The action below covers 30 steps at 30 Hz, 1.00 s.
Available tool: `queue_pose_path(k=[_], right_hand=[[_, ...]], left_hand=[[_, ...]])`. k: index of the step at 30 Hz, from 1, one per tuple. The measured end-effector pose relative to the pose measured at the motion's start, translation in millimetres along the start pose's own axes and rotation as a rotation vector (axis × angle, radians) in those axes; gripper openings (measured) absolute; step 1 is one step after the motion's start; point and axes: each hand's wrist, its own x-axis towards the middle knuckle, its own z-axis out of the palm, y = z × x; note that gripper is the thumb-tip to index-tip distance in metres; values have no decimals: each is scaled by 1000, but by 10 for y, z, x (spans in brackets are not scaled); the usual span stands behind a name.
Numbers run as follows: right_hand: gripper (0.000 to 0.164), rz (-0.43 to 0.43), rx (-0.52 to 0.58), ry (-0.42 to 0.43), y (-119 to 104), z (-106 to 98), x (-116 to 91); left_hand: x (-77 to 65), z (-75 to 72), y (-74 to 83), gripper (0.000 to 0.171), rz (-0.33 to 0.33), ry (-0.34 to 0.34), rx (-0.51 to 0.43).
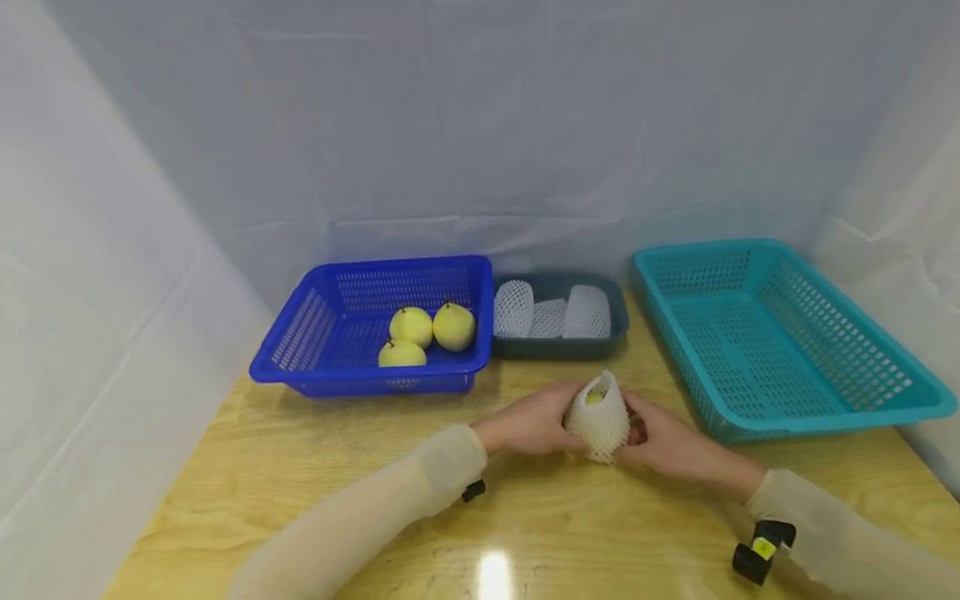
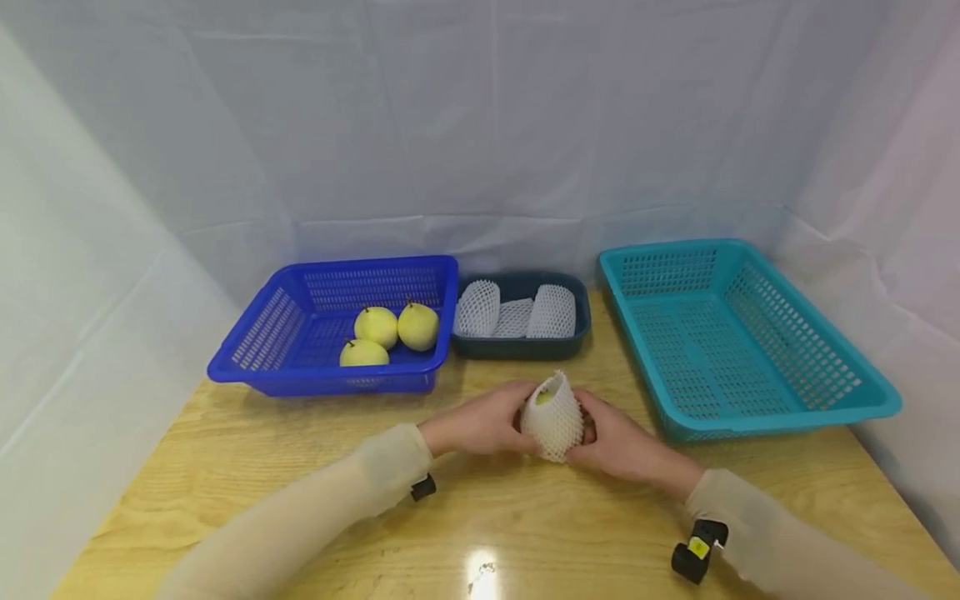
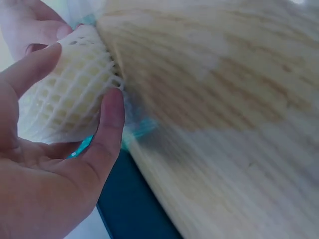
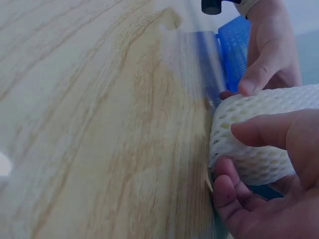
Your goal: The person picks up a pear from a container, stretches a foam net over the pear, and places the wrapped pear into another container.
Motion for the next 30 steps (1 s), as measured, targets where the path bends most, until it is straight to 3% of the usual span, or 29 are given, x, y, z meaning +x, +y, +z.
queue_pose_path(k=[4,10,17,22,30], right_hand=[[84,-22,-41,19,22,17,27],[87,-29,-94,44,42,47,50],[82,-83,-3,108,-62,28,35],[83,-95,79,129,-144,15,41],[82,-128,8,161,-196,39,54]], left_hand=[[32,43,-23,79,22,-1,-4],[33,76,3,82,-12,22,-1],[-11,30,74,94,-18,92,-197],[-69,-13,132,96,-24,155,-274],[-121,2,165,85,-55,220,-358]])
